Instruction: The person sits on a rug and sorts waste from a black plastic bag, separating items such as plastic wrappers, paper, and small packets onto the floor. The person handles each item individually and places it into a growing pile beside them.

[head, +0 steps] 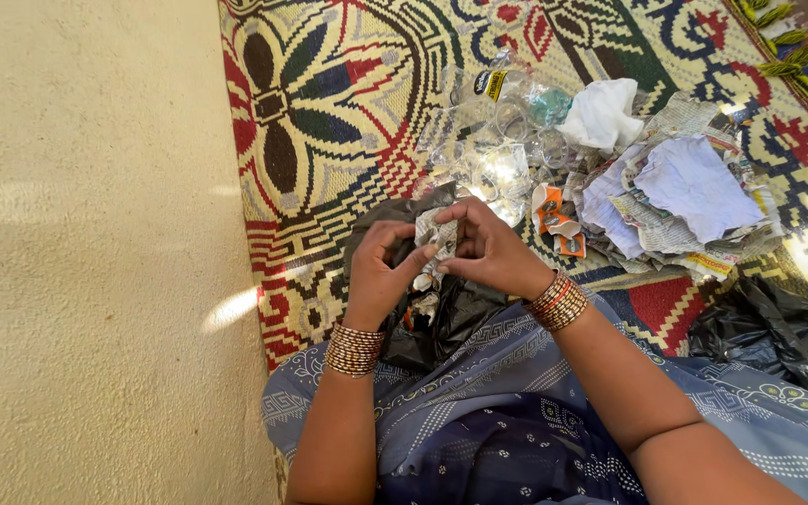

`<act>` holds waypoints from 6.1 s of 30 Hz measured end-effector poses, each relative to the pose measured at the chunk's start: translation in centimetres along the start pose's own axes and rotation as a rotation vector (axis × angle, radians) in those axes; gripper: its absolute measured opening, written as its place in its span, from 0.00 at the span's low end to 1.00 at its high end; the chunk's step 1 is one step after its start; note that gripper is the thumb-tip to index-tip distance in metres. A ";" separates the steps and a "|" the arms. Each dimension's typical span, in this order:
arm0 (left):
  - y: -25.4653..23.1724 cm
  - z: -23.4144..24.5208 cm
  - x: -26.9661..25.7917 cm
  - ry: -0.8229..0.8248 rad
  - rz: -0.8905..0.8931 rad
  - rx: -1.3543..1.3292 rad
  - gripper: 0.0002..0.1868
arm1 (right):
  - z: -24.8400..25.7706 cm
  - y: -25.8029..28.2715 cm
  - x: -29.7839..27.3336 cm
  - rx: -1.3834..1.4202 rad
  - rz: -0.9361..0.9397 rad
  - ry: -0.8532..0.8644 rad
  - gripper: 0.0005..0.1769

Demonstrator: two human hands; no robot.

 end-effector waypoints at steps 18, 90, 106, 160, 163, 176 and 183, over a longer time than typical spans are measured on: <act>3.1 -1.5 -0.8 -0.186 0.174 -0.127 0.19 | 1.1 -0.8 -0.4 -0.203 0.123 -0.435 0.06; 0.3 -1.2 -0.5 0.243 0.087 0.022 0.17 | 4.8 3.2 -1.1 -0.582 0.209 -0.252 0.50; 1.7 -0.1 -0.3 -0.139 0.168 0.178 0.17 | 12.2 -1.3 -1.3 -0.542 0.002 -0.757 0.22; 2.0 -0.8 -0.4 -0.126 0.119 0.159 0.17 | 0.8 -15.7 -0.9 -1.160 -0.242 -0.137 0.15; 2.0 -0.8 -0.4 -0.116 0.135 0.165 0.17 | 1.3 -15.1 -0.9 -1.123 -0.226 -0.088 0.08; 2.4 -0.5 -0.1 -0.078 0.098 0.215 0.11 | 5.2 -6.5 0.4 -0.268 -0.057 0.068 0.06; 0.6 -1.0 -0.3 0.140 -0.006 -0.090 0.16 | 4.6 -5.9 0.4 0.099 -0.068 -0.030 0.06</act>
Point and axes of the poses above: each hand's wrist, its own x-axis towards the middle knuckle, its own z-axis out of the back of the hand, y = z × x, the point moved 1 cm from there along x, towards the middle knuckle
